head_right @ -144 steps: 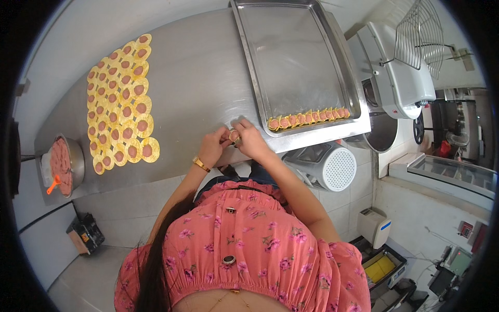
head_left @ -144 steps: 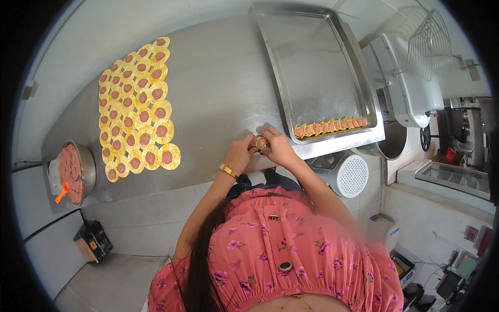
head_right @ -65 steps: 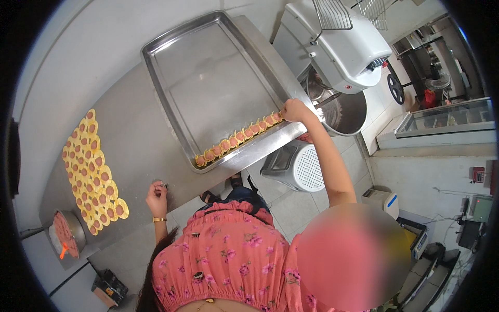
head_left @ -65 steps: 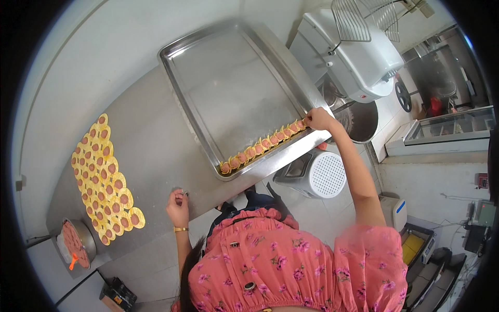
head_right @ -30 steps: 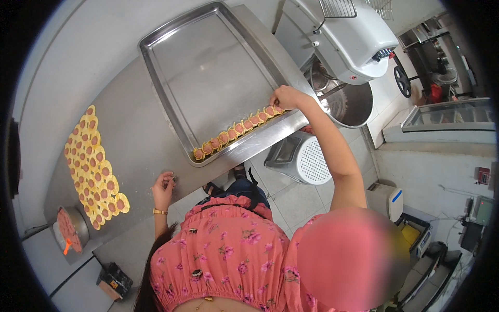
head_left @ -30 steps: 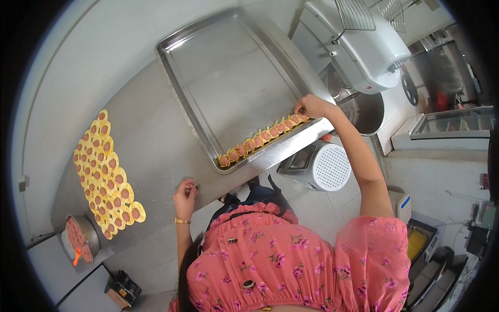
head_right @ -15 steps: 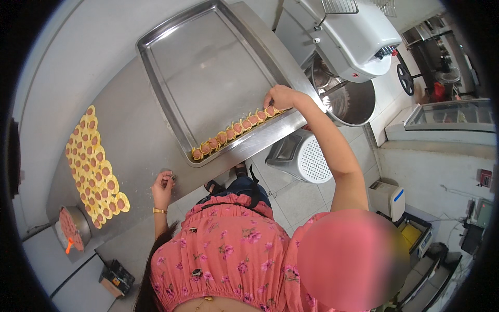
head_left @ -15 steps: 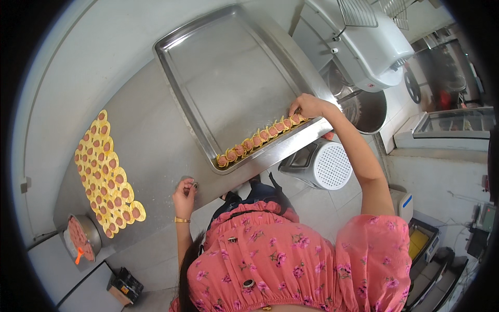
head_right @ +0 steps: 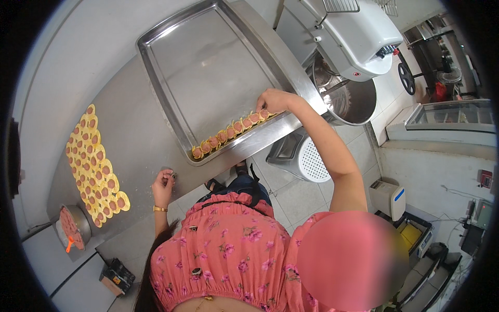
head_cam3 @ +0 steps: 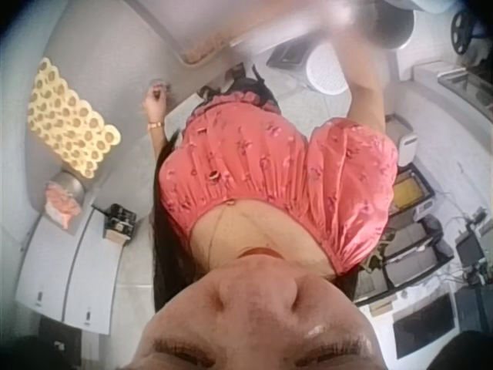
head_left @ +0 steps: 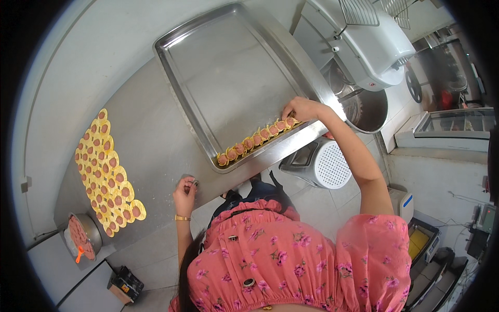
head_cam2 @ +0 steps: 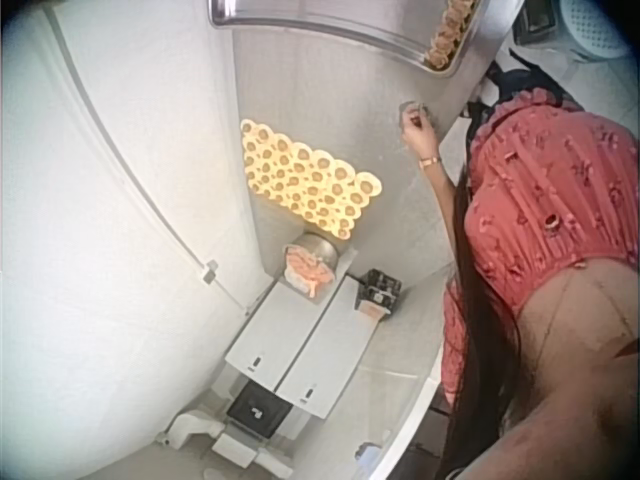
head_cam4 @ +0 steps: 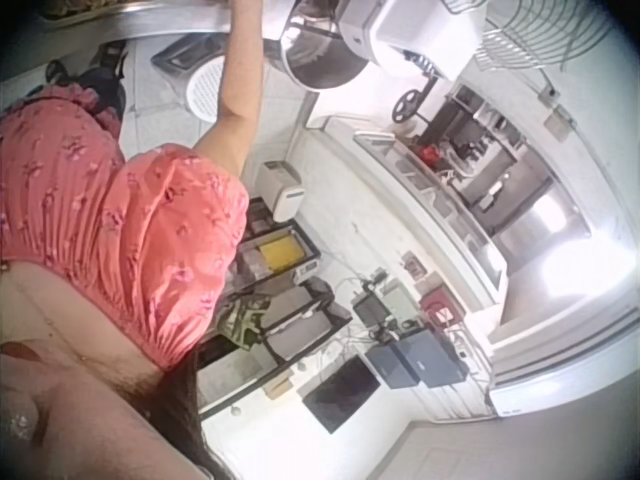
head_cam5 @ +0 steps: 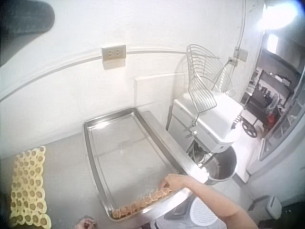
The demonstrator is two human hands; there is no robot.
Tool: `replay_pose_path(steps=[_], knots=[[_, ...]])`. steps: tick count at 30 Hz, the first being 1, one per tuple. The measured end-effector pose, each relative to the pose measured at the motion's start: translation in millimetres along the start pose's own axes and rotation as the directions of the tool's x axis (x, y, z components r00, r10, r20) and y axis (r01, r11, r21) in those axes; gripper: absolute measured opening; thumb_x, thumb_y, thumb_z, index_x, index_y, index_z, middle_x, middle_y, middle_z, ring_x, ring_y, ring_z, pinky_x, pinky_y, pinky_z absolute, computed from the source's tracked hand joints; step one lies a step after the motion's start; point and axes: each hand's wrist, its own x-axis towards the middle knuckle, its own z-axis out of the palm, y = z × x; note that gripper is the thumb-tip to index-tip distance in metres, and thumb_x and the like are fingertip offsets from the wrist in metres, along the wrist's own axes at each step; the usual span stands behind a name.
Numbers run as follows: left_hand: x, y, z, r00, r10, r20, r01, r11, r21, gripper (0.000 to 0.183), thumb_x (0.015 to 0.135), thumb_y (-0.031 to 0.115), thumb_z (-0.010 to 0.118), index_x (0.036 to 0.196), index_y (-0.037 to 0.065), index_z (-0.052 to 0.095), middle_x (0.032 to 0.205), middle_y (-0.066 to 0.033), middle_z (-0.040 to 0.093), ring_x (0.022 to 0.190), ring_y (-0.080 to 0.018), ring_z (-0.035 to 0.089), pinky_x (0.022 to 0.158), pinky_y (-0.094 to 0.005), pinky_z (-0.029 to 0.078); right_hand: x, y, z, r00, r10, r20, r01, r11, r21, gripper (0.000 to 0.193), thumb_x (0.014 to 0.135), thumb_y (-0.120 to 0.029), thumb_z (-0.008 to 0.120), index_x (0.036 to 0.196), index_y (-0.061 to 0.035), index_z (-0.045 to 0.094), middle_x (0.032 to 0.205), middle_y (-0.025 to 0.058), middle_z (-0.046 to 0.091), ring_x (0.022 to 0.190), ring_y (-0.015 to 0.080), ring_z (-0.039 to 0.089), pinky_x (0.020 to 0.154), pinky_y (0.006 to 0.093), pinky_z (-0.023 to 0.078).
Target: The person repeatedly picks up pre-filled yellow pastry discs, folds them into half-moon shapes, and places them on a metal tray. The process is continuous and repetitive throughout the clip.
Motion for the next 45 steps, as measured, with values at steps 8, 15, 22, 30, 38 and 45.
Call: replay_pose_path(steps=[8, 15, 22, 30, 38, 45], knots=[[1.1, -11.0, 0.8, 0.999, 0.033, -0.015, -0.033, 0.999, -0.008, 0.017, 0.082, -0.003, 0.059, 0.097, 0.003, 0.062, 0.07, -0.0022, 0.06, 0.062, -0.0087, 0.059, 0.058, -0.0229, 0.048, 5.0, -8.3, 2.3, 0.998, -0.003, -0.063, 0.004, 1.0, 0.028, 0.034, 0.068, -0.001, 0.061, 0.1, -0.0074, 0.072, 0.101, 0.014, 0.069, 0.095, 0.0315, 0.064, 0.083, 0.0367, 0.05], [2.3, -11.9, 1.1, 1.0, 0.021, -0.004, -0.021, 1.0, -0.017, 0.016, 0.082, -0.004, 0.059, 0.096, 0.002, 0.062, 0.07, -0.0028, 0.061, 0.061, -0.0088, 0.059, 0.057, -0.0228, 0.048, 11.2, -13.9, 7.4, 0.998, -0.028, 0.049, 0.027, 0.999, 0.028, 0.039, 0.068, 0.0, 0.06, 0.105, -0.0073, 0.07, 0.103, 0.0145, 0.068, 0.097, 0.0313, 0.064, 0.085, 0.0362, 0.05], [1.7, -10.1, 0.3, 1.0, 0.024, 0.011, -0.024, 1.0, -0.016, 0.015, 0.085, -0.004, 0.057, 0.098, 0.002, 0.062, 0.072, -0.0001, 0.059, 0.063, -0.0062, 0.057, 0.059, -0.0211, 0.05, 13.6, -22.0, 8.3, 0.998, -0.044, -0.033, 0.046, 0.997, 0.061, 0.035, 0.07, -0.003, 0.061, 0.104, -0.0073, 0.07, 0.103, 0.0134, 0.069, 0.097, 0.0311, 0.064, 0.084, 0.0369, 0.05], [2.0, -10.9, -0.4, 0.999, 0.023, 0.022, -0.023, 1.0, 0.002, 0.017, 0.084, -0.005, 0.057, 0.098, 0.002, 0.062, 0.073, -0.0005, 0.059, 0.064, -0.006, 0.057, 0.058, -0.0211, 0.049, 20.0, -36.5, 5.0, 0.993, -0.037, 0.112, 0.033, 0.999, 0.036, 0.034, 0.068, -0.007, 0.064, 0.101, -0.0097, 0.071, 0.101, 0.0101, 0.069, 0.093, 0.0309, 0.064, 0.082, 0.0371, 0.05], [0.5, -13.2, 2.3, 0.999, 0.034, -0.017, -0.035, 0.999, -0.03, 0.015, 0.08, -0.004, 0.061, 0.094, 0.002, 0.062, 0.072, -0.0036, 0.061, 0.061, -0.009, 0.058, 0.058, -0.0235, 0.048, 29.5, -40.4, 15.1, 0.995, -0.094, -0.02, 0.095, 0.995, 0.032, 0.039, 0.064, -0.007, 0.063, 0.103, -0.0068, 0.07, 0.101, 0.0106, 0.069, 0.095, 0.0325, 0.063, 0.083, 0.0386, 0.049], [2.5, -12.8, 0.1, 0.999, 0.042, 0.026, -0.042, 0.999, -0.002, 0.014, 0.084, -0.004, 0.059, 0.097, 0.001, 0.062, 0.072, -0.0009, 0.06, 0.063, -0.0059, 0.056, 0.058, -0.021, 0.049, 35.1, -49.1, 15.3, 0.978, -0.15, 0.144, 0.151, 0.988, -0.001, 0.045, 0.065, -0.002, 0.06, 0.11, -0.0066, 0.066, 0.111, 0.0135, 0.065, 0.091, 0.0337, 0.063, 0.078, 0.0391, 0.05]])
